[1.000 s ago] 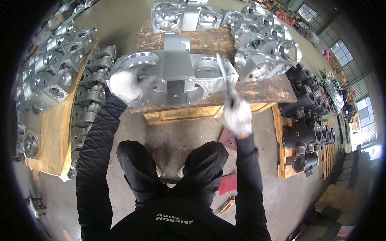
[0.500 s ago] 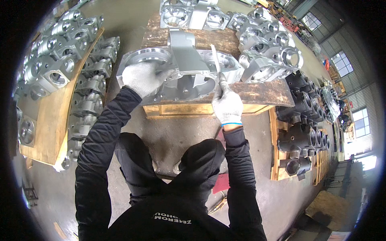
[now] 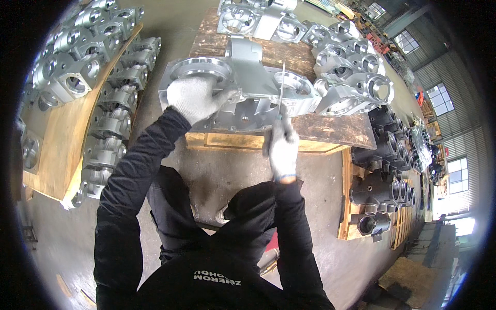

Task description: The person uses a deburring tool to scrape and smooth the edges of a large metal casting on a wooden workbench. They repeatedly reposition the part to access different edges and surfaces, then place the finished piece aside and pick up another similar casting to continue the process.

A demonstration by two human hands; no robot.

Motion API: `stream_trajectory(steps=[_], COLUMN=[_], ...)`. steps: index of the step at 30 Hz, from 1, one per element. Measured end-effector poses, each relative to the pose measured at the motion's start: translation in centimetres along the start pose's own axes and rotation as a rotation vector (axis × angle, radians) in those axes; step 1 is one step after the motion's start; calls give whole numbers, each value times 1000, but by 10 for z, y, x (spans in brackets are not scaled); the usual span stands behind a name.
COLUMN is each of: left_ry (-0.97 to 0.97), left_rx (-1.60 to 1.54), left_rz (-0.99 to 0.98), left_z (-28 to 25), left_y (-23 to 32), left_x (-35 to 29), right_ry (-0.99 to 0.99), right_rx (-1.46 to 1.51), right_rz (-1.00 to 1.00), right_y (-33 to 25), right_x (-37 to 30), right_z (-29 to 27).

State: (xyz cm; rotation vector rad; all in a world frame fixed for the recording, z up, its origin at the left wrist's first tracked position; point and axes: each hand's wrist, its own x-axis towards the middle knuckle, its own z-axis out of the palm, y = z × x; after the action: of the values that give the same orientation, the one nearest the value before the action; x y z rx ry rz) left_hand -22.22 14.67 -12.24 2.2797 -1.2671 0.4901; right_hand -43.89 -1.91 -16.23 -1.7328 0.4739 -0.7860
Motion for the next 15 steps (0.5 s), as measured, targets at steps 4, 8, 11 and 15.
stream_trajectory(steps=[4, 8, 11, 15], left_ry=[142, 3, 99, 45], left_rx=[-6, -33, -136, -25], left_rz=[76, 53, 66, 13], left_z=[7, 10, 10, 8], left_y=[-6, -8, -7, -5], left_x=[0, -1, 0, -2], right_ry=[17, 50, 68, 28], right_rx=[-175, -985, -1118, -900], right_rz=[-142, -357, -424, -402], right_y=[-7, -17, -24, -29], right_x=[-4, -5, -4, -16], right_z=[3, 6, 12, 28])
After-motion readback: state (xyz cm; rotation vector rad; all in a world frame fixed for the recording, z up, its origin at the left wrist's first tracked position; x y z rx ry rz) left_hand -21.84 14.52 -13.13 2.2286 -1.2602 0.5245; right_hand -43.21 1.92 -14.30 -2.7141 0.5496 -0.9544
